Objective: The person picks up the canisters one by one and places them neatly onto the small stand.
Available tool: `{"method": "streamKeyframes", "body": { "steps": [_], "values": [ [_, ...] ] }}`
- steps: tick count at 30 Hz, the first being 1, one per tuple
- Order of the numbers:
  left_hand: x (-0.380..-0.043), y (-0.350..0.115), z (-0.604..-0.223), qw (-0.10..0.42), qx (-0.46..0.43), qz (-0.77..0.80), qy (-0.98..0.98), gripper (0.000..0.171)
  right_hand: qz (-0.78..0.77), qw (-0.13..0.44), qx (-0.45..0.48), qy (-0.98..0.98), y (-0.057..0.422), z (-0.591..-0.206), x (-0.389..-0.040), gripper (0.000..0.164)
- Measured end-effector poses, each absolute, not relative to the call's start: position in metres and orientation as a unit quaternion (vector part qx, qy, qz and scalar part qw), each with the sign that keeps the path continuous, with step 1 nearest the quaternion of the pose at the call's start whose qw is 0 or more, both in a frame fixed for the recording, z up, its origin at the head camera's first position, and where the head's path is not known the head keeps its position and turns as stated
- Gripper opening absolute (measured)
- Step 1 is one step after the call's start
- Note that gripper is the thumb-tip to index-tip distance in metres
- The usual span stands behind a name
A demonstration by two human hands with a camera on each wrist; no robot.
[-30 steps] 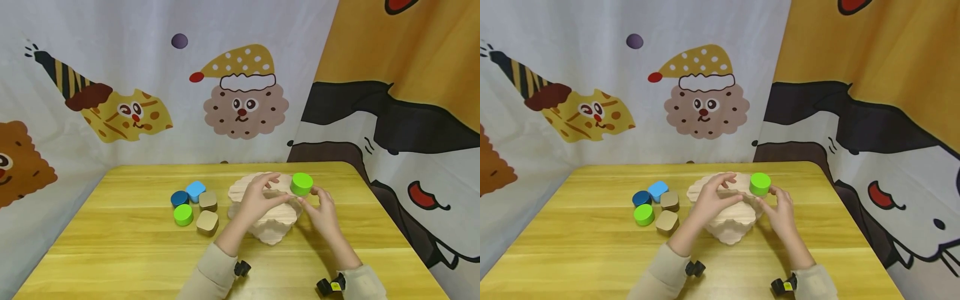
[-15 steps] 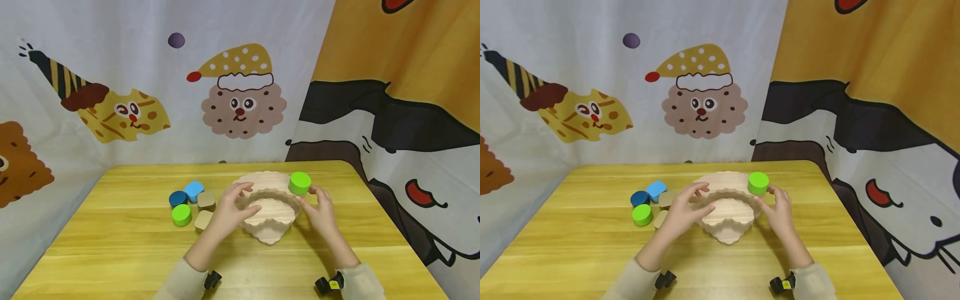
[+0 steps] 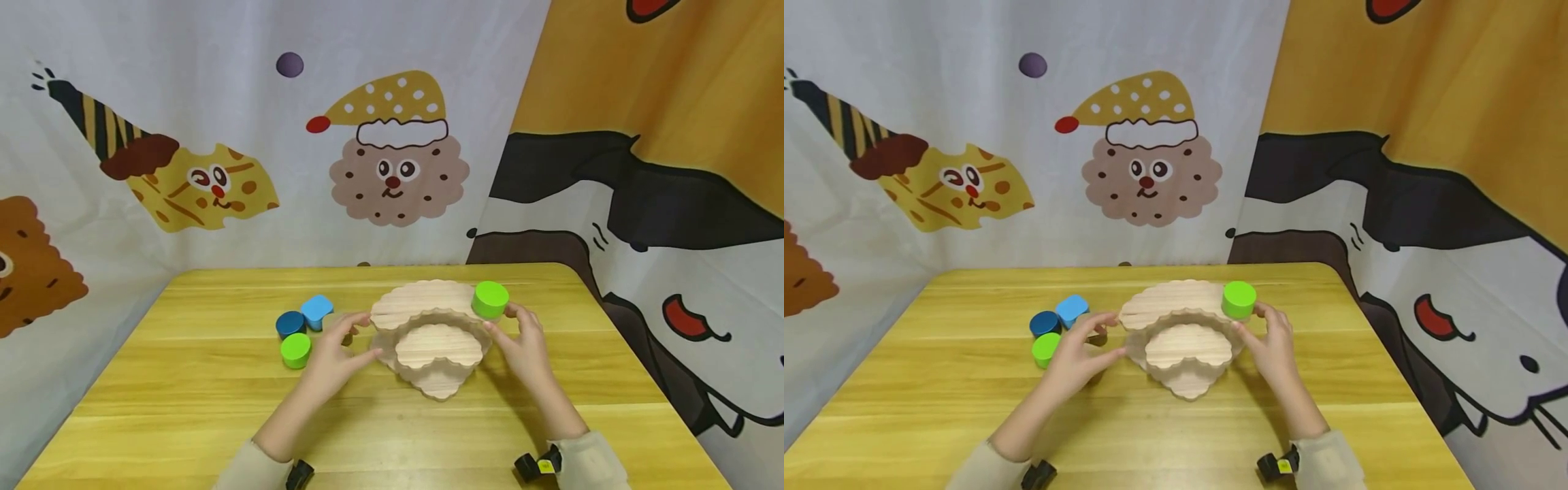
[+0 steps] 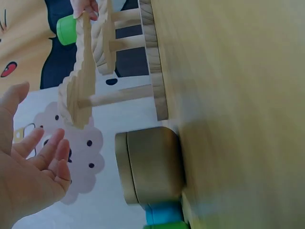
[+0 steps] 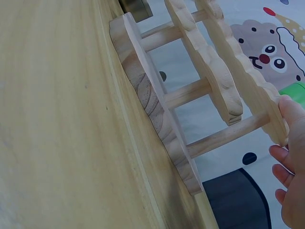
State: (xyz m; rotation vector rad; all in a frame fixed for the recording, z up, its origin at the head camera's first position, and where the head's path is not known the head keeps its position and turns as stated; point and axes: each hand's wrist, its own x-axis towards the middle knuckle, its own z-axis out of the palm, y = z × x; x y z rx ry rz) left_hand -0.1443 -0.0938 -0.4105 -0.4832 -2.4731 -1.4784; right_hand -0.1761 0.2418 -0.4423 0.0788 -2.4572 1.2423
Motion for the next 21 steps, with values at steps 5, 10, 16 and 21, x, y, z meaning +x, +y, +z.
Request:
{"method": "streamKeyframes", "body": {
  "steps": [5,10,16,21],
  "values": [
    [-0.142,-0.11,-0.416,0.091,-0.152,-0.51,-0.842,0.058,0.441,0.193,0.029,-0.876,0.242,-0.443,-0.176,0.057],
    [-0.14,-0.125,-0.422,0.084,-0.151,-0.494,-0.852,0.061,0.442,0.193,0.029,-0.876,0.242,-0.443,-0.176,0.056],
    [-0.138,-0.138,-0.43,0.07,-0.139,-0.453,-0.878,0.065,0.442,0.191,0.028,-0.876,0.242,-0.443,-0.176,0.057],
    [-0.137,-0.142,-0.435,0.061,-0.134,-0.431,-0.89,0.066,0.444,0.188,0.028,-0.876,0.242,-0.443,-0.176,0.058]
  ]
}}
